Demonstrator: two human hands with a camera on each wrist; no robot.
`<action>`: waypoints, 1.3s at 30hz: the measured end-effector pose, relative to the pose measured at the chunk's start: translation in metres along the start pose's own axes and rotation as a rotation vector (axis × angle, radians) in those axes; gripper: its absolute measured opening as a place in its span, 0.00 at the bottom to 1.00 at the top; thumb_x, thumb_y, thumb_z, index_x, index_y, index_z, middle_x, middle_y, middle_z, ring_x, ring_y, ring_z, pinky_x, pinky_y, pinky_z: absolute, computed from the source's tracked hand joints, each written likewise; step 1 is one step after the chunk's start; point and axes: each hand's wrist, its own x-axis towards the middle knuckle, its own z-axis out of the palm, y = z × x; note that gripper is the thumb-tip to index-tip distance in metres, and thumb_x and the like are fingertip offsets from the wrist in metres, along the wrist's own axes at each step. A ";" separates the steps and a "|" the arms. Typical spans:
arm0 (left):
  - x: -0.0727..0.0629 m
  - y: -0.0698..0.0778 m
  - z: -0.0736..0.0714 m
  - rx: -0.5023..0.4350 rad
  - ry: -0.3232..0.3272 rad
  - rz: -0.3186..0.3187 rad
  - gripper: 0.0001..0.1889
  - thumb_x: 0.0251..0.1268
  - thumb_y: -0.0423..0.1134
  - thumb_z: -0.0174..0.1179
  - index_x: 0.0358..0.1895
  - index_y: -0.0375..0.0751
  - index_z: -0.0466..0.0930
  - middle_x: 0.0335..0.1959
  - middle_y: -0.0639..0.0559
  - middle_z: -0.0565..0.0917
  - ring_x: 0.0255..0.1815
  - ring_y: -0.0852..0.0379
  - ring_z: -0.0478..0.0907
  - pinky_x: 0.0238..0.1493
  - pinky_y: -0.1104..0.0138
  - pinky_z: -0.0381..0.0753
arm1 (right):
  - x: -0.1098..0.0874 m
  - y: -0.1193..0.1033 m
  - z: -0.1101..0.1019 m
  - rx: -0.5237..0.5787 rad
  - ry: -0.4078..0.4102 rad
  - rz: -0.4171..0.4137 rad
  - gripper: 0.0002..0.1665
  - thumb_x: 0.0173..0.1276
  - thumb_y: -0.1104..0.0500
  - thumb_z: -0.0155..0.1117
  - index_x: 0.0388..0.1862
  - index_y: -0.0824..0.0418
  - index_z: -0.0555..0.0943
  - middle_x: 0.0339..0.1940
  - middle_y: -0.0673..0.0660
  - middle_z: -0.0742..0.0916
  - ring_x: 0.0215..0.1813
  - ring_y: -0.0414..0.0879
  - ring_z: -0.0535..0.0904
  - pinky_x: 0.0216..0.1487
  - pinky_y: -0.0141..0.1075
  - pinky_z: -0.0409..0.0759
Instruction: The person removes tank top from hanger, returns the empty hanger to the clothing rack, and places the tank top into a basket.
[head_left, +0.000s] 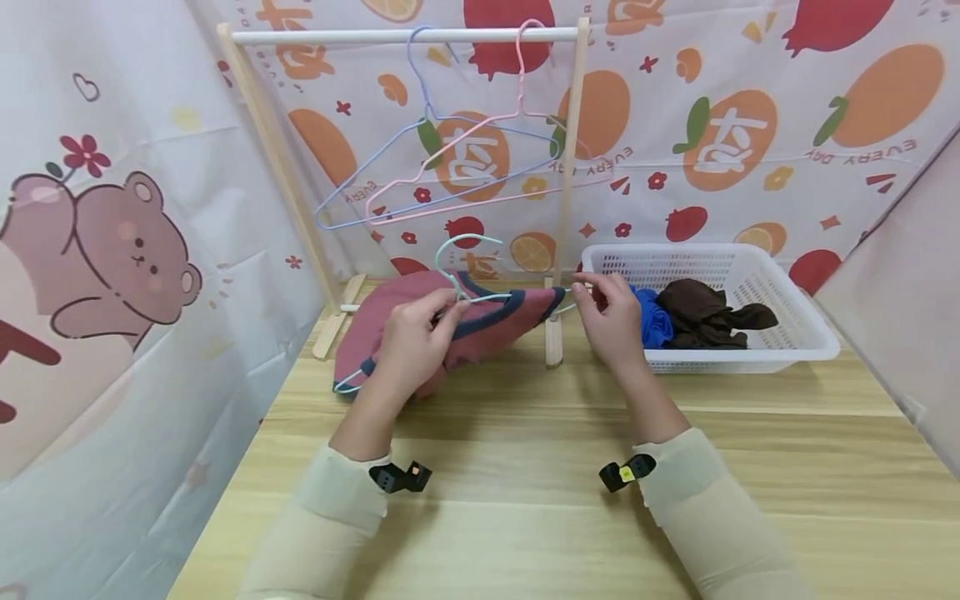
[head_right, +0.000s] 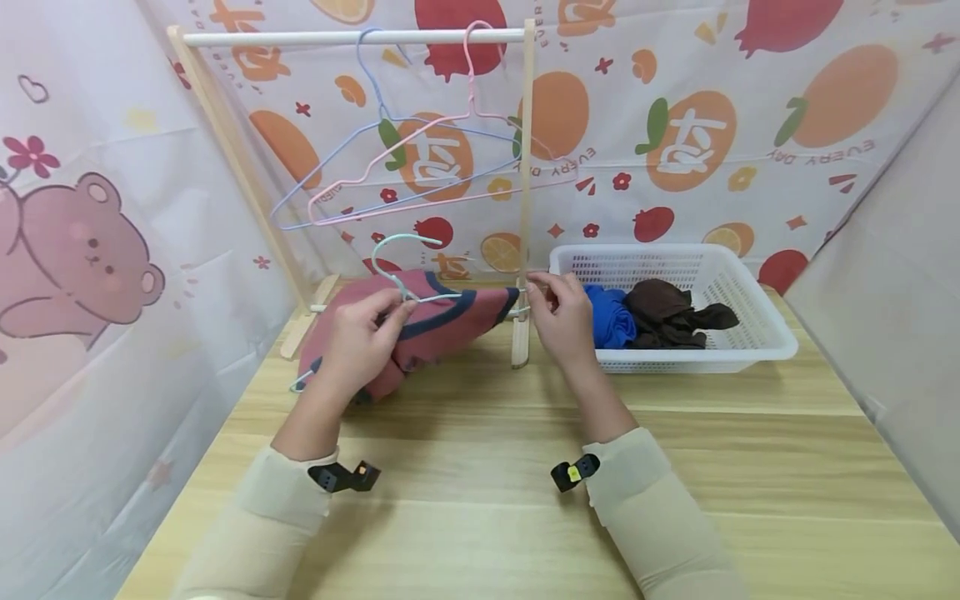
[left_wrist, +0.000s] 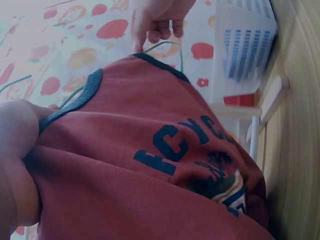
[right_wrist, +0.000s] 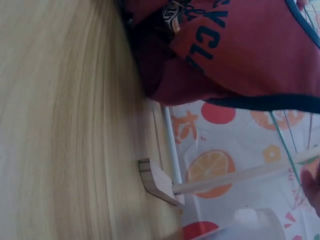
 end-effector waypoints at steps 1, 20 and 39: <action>0.001 0.001 0.004 -0.006 -0.011 0.001 0.06 0.69 0.39 0.61 0.35 0.42 0.83 0.19 0.53 0.75 0.18 0.59 0.65 0.22 0.67 0.62 | -0.001 0.000 0.000 -0.017 0.040 -0.038 0.14 0.70 0.53 0.64 0.48 0.60 0.86 0.35 0.58 0.77 0.38 0.48 0.71 0.40 0.33 0.68; 0.004 0.003 0.045 -0.052 -0.106 -0.029 0.08 0.69 0.42 0.61 0.39 0.43 0.85 0.22 0.54 0.80 0.18 0.62 0.67 0.22 0.68 0.65 | -0.024 -0.004 -0.003 -0.071 -0.220 -0.202 0.24 0.63 0.52 0.72 0.58 0.52 0.83 0.57 0.54 0.85 0.62 0.50 0.77 0.65 0.55 0.68; -0.001 0.004 0.041 -0.058 -0.138 -0.063 0.07 0.70 0.43 0.61 0.38 0.45 0.86 0.20 0.57 0.78 0.19 0.62 0.68 0.22 0.67 0.66 | -0.028 -0.006 -0.004 -0.123 -0.230 -0.263 0.16 0.64 0.58 0.69 0.51 0.53 0.87 0.41 0.53 0.90 0.41 0.46 0.80 0.45 0.42 0.73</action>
